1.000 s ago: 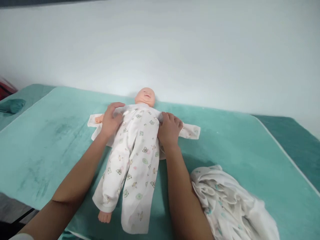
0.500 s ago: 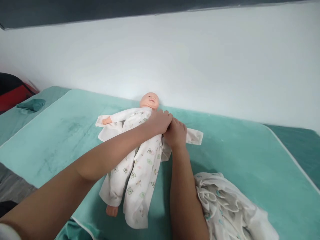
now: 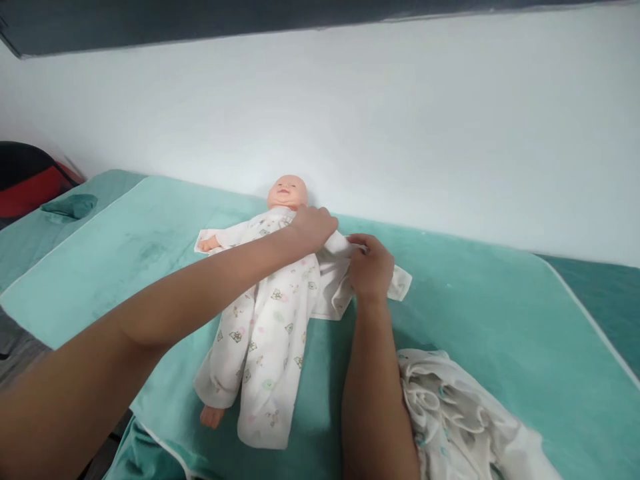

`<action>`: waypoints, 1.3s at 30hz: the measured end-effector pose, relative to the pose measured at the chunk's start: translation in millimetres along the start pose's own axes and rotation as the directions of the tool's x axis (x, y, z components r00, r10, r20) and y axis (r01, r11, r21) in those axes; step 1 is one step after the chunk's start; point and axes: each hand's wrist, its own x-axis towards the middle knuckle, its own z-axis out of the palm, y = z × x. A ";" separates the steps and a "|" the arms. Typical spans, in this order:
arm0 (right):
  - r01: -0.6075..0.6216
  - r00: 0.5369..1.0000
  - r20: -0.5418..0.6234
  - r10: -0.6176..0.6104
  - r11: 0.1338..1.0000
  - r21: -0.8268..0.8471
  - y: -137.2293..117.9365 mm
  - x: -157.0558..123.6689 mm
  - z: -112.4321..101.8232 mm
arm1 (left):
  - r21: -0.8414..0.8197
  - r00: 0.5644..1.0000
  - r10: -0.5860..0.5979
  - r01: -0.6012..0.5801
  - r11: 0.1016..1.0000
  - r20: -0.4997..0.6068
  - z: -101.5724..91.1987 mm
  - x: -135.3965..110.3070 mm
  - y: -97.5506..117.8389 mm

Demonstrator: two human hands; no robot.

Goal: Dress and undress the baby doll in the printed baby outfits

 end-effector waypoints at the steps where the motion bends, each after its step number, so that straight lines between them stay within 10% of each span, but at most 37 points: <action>1: 0.016 1.000 -0.027 -0.015 0.998 0.058 1.5 1.2 -1.7 | 0.000 1.000 -0.009 0.009 1.000 -0.002 -4.8 -4.7 -5.1; 11: -0.116 0.981 -0.097 0.166 0.914 0.388 30.0 11.8 2.5 | -0.020 0.997 -0.075 0.074 0.997 -0.029 -23.6 -34.0 -28.4; 14: 0.022 0.951 -0.268 0.155 0.830 0.558 24.2 15.5 -1.4 | -0.043 0.998 -0.065 0.064 0.997 -0.027 -9.8 -27.1 -26.0; 20: 0.253 0.823 -0.568 0.004 0.893 0.372 4.9 18.5 -22.0 | -0.139 0.996 0.030 -0.041 0.989 -0.087 20.6 -27.5 -13.5; 26: 0.227 0.970 0.016 -0.243 0.927 0.298 -32.4 -12.1 8.8 | -0.457 0.895 -0.083 -0.142 0.878 -0.437 44.6 -86.3 -47.5; 32: 0.344 0.813 0.383 -0.439 0.892 0.293 -51.8 -39.1 44.0 | -0.769 0.814 -0.409 -0.070 0.635 -0.411 89.0 -116.5 -83.8; 39: 0.207 0.808 0.469 -0.356 0.917 0.340 -41.4 -34.3 44.7 | -0.780 0.765 -0.435 -0.136 0.611 -0.474 104.4 -106.3 -80.1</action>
